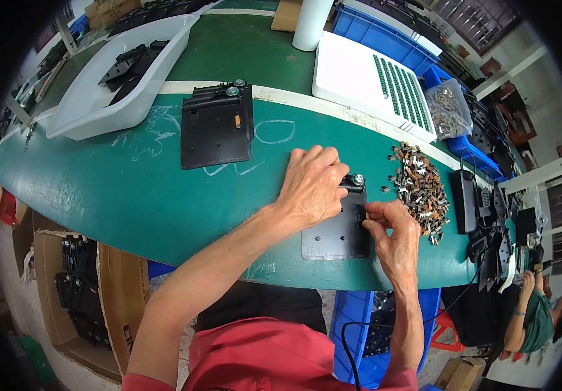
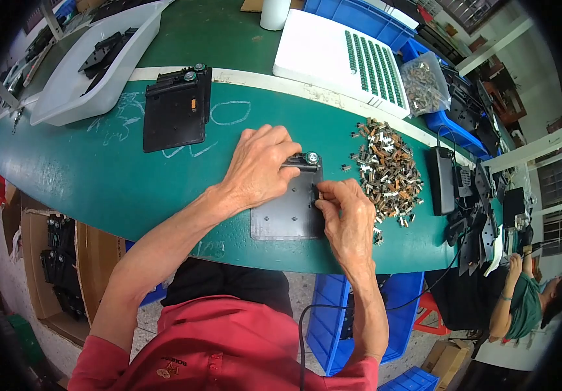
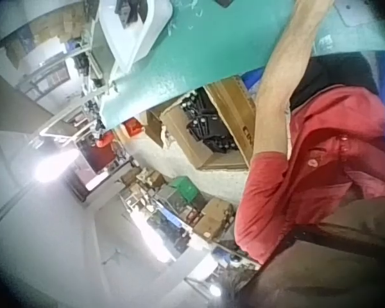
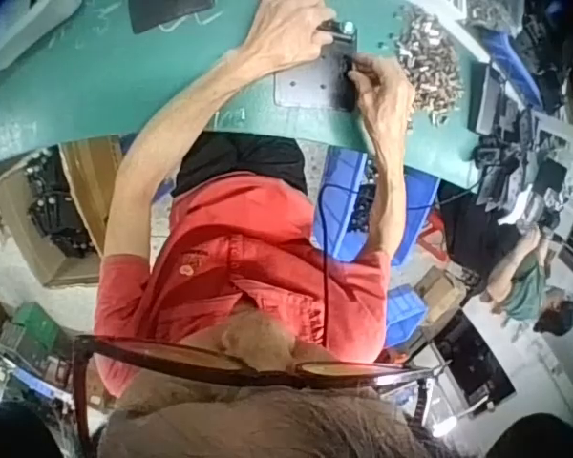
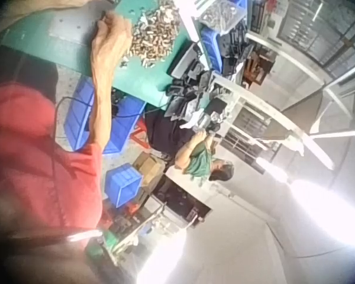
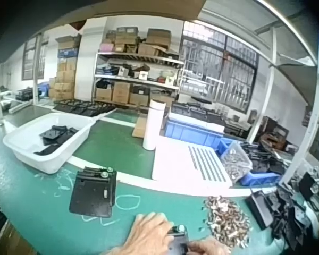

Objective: The person assembles small electronic or plastic components by hand, taking plastic casings, metal connectors, and screws from component bins and joining them on a factory workbench.

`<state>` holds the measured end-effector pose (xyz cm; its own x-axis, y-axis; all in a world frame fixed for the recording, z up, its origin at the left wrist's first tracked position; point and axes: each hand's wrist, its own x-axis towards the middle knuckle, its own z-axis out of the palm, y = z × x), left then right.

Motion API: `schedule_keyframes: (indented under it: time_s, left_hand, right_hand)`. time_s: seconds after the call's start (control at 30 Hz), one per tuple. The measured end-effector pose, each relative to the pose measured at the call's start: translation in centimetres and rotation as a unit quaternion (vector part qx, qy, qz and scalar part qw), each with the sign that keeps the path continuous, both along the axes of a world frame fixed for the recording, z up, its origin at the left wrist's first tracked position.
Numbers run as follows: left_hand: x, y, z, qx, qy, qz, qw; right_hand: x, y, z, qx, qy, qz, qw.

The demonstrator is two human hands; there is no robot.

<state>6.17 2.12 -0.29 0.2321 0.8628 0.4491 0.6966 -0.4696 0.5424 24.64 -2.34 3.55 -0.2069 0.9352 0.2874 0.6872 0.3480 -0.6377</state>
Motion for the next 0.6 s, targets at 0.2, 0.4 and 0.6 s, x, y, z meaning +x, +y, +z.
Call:
schedule_keyframes:
  time_s: [0.2,0.4,0.6]
  left_hand:
    - [0.07,0.02,-0.05,0.004,0.000,0.000,1.000]
    - [-0.03,0.05,-0.08,0.000,0.004,0.001,1.000]
    - [0.04,0.03,0.00,0.002,0.003,0.000,1.000]
  right_hand:
    - [-0.16,0.30,-0.20,-0.023,-0.004,0.006,1.000]
    - [-0.06,0.51,-0.01,-0.033,-0.017,0.017,0.999]
    - [0.29,0.28,-0.45,-0.026,-0.005,0.026,0.999]
